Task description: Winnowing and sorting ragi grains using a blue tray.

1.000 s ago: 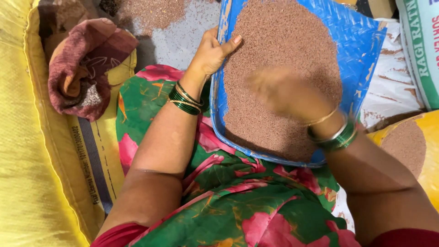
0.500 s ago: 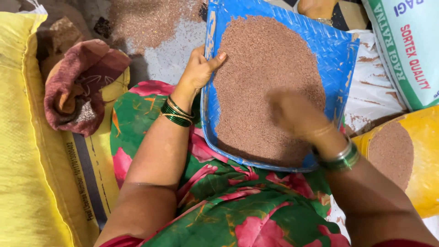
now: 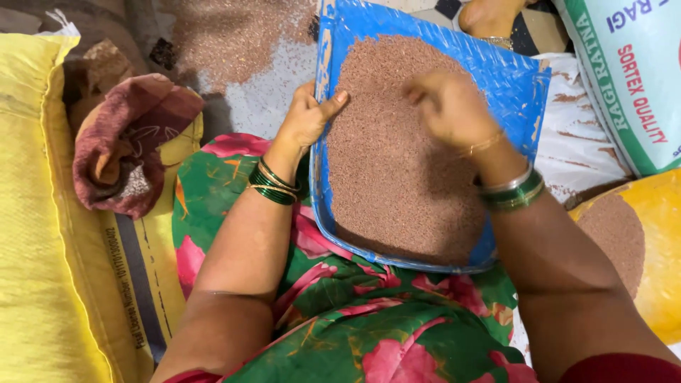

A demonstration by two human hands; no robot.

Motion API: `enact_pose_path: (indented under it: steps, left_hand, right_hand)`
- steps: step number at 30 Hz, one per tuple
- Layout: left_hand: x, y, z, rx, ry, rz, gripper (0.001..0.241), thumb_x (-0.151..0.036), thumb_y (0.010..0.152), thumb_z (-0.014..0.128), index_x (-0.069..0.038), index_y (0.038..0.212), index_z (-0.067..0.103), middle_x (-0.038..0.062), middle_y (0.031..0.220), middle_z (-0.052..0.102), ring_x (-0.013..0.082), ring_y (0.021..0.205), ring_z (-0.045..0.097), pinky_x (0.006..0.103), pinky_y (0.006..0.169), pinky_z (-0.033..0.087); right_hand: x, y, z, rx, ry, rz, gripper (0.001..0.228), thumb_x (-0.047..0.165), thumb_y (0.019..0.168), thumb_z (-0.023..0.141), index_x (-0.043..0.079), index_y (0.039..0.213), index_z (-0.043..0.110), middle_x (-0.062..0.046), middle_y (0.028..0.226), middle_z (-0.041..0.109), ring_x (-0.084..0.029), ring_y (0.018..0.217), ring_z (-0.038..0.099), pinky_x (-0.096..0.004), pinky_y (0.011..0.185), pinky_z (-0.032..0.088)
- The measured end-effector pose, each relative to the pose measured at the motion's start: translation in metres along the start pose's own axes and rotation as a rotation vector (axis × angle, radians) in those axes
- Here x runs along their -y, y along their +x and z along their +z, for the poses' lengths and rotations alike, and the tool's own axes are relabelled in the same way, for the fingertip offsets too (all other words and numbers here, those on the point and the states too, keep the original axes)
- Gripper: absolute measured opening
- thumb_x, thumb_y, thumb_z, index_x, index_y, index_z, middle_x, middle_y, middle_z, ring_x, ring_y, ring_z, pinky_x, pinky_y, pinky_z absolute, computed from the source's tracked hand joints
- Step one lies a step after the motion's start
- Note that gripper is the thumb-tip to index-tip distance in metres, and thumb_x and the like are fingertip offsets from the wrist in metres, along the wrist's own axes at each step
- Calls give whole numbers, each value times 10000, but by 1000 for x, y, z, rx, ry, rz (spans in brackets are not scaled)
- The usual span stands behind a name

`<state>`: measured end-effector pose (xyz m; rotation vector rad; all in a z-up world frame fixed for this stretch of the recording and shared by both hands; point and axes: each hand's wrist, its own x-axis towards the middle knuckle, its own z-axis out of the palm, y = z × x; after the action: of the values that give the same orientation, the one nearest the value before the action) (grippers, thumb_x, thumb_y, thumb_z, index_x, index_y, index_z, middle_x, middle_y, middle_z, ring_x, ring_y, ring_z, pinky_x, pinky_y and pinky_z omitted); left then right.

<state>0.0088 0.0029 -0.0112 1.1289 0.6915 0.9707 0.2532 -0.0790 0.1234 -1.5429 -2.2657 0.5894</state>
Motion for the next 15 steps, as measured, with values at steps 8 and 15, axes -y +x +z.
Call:
enact_pose_path:
  steps: [8,15]
  left_hand:
    - [9,8,-1,-29,33,-61,205,-202,929,786,-46,1000,673,-88,776,580,29,678,458,234,575,373]
    - [10,11,2,-20,65,-51,270,-168,936,766,5,1132,697,-55,860,657,41,736,511,235,636,443]
  right_hand:
    - [-70,57,14,-374,-257,-17,369,-110,828,558,85,997,822,-214,997,668,-375,938,633,-445,873,523]
    - [-61,57,1,-539,77,215,407,-90,924,453,115,1077,770,-140,1065,669,-261,1030,643,-399,971,538]
